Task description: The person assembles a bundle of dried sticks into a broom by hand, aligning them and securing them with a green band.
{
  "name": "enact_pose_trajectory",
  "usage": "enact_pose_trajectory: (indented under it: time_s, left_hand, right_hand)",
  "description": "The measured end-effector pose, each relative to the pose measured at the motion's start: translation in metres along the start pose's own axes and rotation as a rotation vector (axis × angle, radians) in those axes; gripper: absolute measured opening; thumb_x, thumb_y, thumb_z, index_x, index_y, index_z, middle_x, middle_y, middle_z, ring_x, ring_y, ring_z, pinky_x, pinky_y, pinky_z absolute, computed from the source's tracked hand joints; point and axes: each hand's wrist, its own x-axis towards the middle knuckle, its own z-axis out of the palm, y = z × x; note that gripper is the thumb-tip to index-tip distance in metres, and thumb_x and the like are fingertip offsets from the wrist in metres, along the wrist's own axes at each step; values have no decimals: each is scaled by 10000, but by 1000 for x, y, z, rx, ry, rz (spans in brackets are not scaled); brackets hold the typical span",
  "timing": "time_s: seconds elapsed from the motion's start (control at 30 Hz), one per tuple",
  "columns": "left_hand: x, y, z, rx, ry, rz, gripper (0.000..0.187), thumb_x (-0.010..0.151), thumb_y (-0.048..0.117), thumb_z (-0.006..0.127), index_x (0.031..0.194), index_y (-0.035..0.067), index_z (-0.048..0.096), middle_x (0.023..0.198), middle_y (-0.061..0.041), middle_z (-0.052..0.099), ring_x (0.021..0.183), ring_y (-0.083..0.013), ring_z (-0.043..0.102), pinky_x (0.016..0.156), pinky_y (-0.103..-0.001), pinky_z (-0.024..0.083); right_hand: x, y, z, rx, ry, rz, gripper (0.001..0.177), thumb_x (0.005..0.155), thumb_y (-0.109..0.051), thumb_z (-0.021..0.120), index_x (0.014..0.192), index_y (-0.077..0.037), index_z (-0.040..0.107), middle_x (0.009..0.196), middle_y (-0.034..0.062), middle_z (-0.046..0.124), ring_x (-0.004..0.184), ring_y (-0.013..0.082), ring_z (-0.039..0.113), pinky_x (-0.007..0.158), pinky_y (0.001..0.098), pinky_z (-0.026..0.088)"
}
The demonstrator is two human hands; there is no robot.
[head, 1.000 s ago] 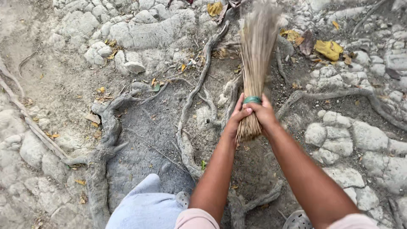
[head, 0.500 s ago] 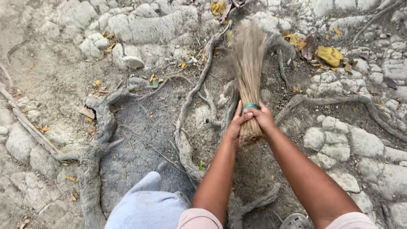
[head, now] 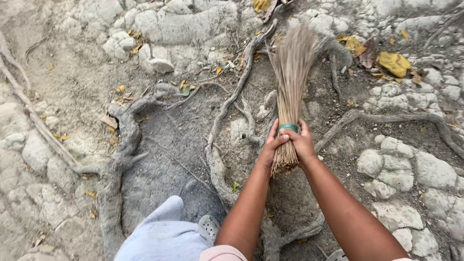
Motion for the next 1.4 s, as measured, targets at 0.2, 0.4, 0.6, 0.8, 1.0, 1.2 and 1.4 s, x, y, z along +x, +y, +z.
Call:
enact_pose_trajectory:
  time_s: [0.2, 0.4, 0.6, 0.8, 1.0, 1.2, 1.4]
  left_hand:
    - [-33, 30, 46, -149, 150, 205, 1157, 801, 281, 806, 1681, 227, 57, 1569, -300, 342, 1219, -399, 585, 926, -442, 596]
    - [-31, 77, 37, 0, 421, 79, 1159, 748, 348, 723, 1622, 342, -38, 1544, -237, 317, 1275, -400, 553, 952, -457, 575]
    - [-27, 67, -18, -216, -66, 336, 1026, 900, 248, 678, 1714, 97, 71, 1541, -281, 383, 1313, -361, 547, 1082, -417, 534]
    - [-21, 70, -3, -148, 360, 541, 997, 882, 249, 661, 1696, 162, 92, 1581, -223, 398, 1303, -345, 577, 1068, -410, 526]
    - [-13, 85, -38, -143, 449, 214, 1013, 835, 267, 658, 1660, 227, 72, 1513, -264, 417, 1169, -369, 626, 883, -452, 593]
    - [-20, 85, -34, -219, -39, 122, 1042, 872, 219, 703, 1717, 143, 99, 1502, -292, 427, 1156, -367, 636, 878, -419, 616]
    - [-40, 84, 53, 105, -104, 76, 1027, 860, 201, 700, 1689, 263, 96, 1555, -230, 433, 1209, -320, 626, 946, -382, 587]
  right_hand:
    - [-21, -64, 3, 270, -507, 163, 936, 796, -170, 672, 1627, -101, 247, 1435, 193, 549, 1153, 246, 727, 966, 343, 622]
    - [-4, -38, 54, 255, -310, 312, 749, 847, -129, 653, 1560, 5, 468, 1316, 251, 632, 968, 268, 716, 827, 360, 608]
    - [-45, -23, 83, 158, -368, -72, 771, 854, -3, 652, 1563, -55, 353, 1369, 182, 617, 1030, 186, 669, 865, 296, 570]
    - [-16, -52, 92, 304, -568, 215, 713, 819, -66, 660, 1507, 9, 487, 1347, 208, 633, 1098, 237, 694, 957, 335, 597]
    - [-19, -20, 118, 268, -285, 283, 672, 816, -123, 673, 1468, -27, 541, 1349, 248, 648, 1079, 283, 711, 902, 374, 625]
    - [-67, -33, 106, 194, -235, 3, 861, 849, -121, 652, 1600, -154, 231, 1470, 229, 512, 1095, 274, 667, 836, 353, 620]
    - [-88, -82, 31, 399, -335, -6, 871, 838, -76, 654, 1614, -54, 260, 1448, 215, 534, 1152, 239, 651, 953, 342, 575]
